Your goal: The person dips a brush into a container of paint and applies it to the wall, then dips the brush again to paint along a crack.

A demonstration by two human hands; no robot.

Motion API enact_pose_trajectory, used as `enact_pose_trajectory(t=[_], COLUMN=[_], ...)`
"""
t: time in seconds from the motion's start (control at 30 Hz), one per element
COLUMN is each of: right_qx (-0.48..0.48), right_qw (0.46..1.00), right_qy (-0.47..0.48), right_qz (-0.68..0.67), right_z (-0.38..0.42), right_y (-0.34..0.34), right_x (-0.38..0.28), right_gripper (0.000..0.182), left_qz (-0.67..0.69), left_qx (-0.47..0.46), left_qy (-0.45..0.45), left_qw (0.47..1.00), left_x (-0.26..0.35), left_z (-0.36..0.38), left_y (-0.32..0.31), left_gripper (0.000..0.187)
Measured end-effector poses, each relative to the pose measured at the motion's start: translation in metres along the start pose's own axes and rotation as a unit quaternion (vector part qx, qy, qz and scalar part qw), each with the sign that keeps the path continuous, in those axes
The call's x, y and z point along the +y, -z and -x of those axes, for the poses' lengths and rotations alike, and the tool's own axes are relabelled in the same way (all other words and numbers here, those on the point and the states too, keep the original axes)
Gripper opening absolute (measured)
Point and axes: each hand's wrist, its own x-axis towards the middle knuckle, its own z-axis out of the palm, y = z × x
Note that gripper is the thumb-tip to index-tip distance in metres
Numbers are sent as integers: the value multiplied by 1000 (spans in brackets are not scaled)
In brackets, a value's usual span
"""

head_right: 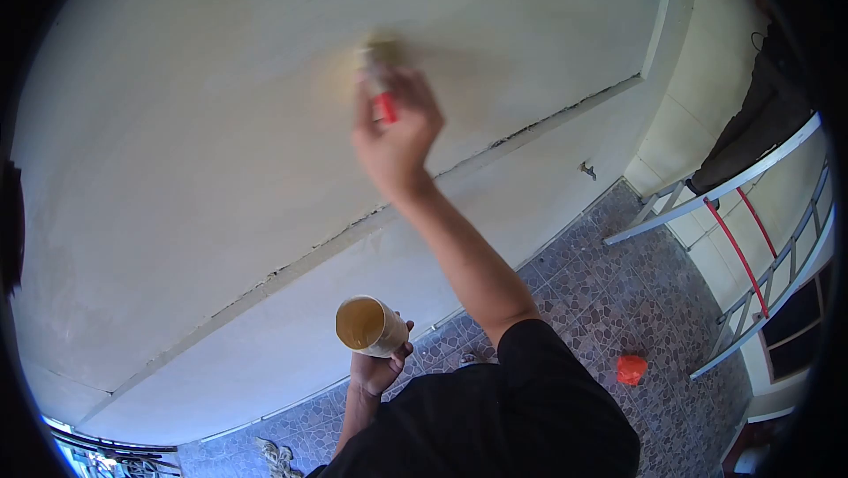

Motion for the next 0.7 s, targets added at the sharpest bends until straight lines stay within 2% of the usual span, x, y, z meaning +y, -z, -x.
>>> enact_pose_trajectory(t=[0.03, 0.1, 0.13, 0.23, 0.27, 0.33, 0.4, 0.47, 0.5, 0.57, 0.6, 0.67, 0.7], right_qx=[-40, -139, -156, -111, -112, -69, 6, 16, 15, 75, 76, 124, 104], right_qw=[999, 971, 963, 957, 964, 968, 985, 989, 988, 968, 969, 987, 991], right_qy=[5, -92, -71, -88, -125, -140, -106, -149, -151, -177, -175, -82, -46], right_qz=[-28, -170, -209, -254, -205, -198, -137, 18, 17, 160, 157, 65, 65], right_z=[5, 5, -2, -23, -33, -50, -62, -82, -93, -110, -108, -95, -81], right_y=[-5, -4, -3, -4, 5, 23, 43, 78, 93, 111, 106, 84, 60], right_x=[-22, -55, -62, -37, -20, 24, 72, 98, 108, 118, 116, 104, 80], right_gripper=[11, 12, 14, 18, 21, 22, 23, 27, 27, 22, 22, 21, 19], left_qz=[1, -9, -16, -44, -43, -15, -5, 6, -4, -13, -6, 0, 3], left_qx=[-3, 11, 21, 12, 9, -59, -61, -55, -38, -23, -28, -37, -41], left_qy=[-1, -2, -9, -10, -13, 6, -2, -8, -16, -24, -22, -24, -20], left_qw=[1000, 1000, 1000, 999, 999, 998, 998, 998, 999, 999, 999, 999, 999], left_x=[2, -3, -4, 0, 1, 5, 7, 5, 6, 7, 8, 10, 10], left_z=[-2, -2, -3, -4, -4, -3, 3, 11, 13, 19, 21, 25, 26], left_y=[-3, -24, -32, -33, -30, -21, -20, -17, -17, -11, -5, -1, 0], left_gripper=[53, 60, 68, 72, 72, 60, 60, 60, 65, 70, 64, 59, 58])
